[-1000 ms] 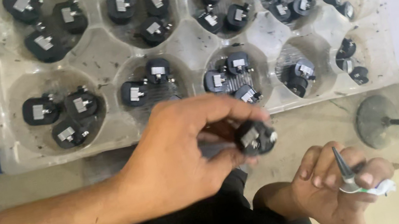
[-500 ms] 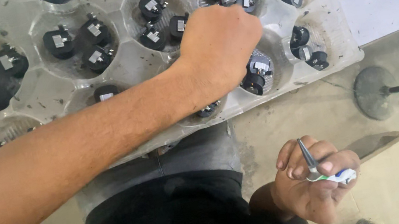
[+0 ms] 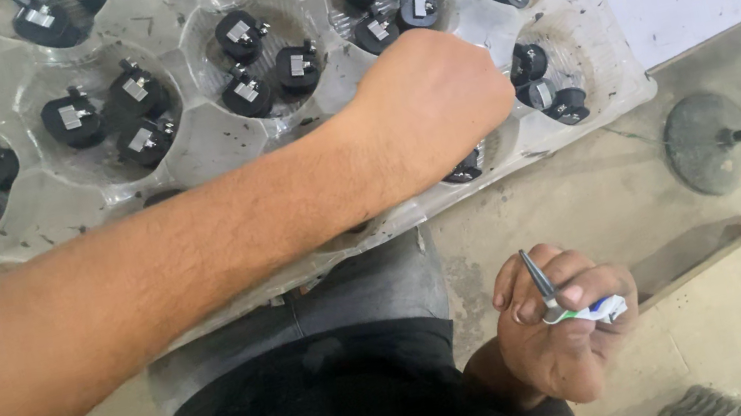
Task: The person picks black plug-shaped components one at a time from a plastic tray on the workbench, applies glue to each component with a small nozzle bottle held in the other hand, and places the component back into the tray, repeating this cycle across the tray.
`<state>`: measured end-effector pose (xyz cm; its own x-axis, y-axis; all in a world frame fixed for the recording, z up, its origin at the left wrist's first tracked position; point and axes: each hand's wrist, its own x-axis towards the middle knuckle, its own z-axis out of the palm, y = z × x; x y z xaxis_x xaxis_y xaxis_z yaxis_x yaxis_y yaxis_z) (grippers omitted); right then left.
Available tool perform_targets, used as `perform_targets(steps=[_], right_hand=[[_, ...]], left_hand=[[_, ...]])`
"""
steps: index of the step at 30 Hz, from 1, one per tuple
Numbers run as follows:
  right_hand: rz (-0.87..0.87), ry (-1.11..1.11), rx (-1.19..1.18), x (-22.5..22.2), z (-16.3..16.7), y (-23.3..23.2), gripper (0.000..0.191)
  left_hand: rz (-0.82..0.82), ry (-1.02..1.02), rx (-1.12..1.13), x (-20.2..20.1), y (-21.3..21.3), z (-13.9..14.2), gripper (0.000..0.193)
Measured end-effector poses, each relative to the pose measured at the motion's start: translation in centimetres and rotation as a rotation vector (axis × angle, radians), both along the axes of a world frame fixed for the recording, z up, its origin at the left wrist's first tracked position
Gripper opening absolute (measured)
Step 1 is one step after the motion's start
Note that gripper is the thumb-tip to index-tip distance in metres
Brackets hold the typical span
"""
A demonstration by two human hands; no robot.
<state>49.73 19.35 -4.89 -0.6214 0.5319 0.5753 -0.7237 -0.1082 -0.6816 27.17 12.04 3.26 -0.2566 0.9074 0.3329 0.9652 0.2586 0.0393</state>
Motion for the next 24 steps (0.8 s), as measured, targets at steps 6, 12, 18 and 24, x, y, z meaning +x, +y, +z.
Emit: perform_targets(steps=[6, 12, 18, 24], right_hand=[[-0.004, -0.024, -0.030, 0.1, -0.4, -0.4, 0.023], [-0.058, -0.028, -0.088, 0.2, -0.8, -0.5, 0.025], [-0.127, -0.048, -0.131, -0.3, -0.9, -1.2, 0.033], [0.043, -0.023, -0.031, -1.8, 0.8, -4.1, 0.018]], left_hand=[[-0.142, 0.030, -0.067, -1.2, 2.3, 0.0, 0.005], [-0.285, 0.157, 0.168, -0.7, 1.5, 3.3, 0.002], [-0.275, -0.711, 0.398, 2.0, -7.3, 7.4, 0.034], [0.115, -1.262, 0.502, 8.3, -16.3, 8.3, 0.036]])
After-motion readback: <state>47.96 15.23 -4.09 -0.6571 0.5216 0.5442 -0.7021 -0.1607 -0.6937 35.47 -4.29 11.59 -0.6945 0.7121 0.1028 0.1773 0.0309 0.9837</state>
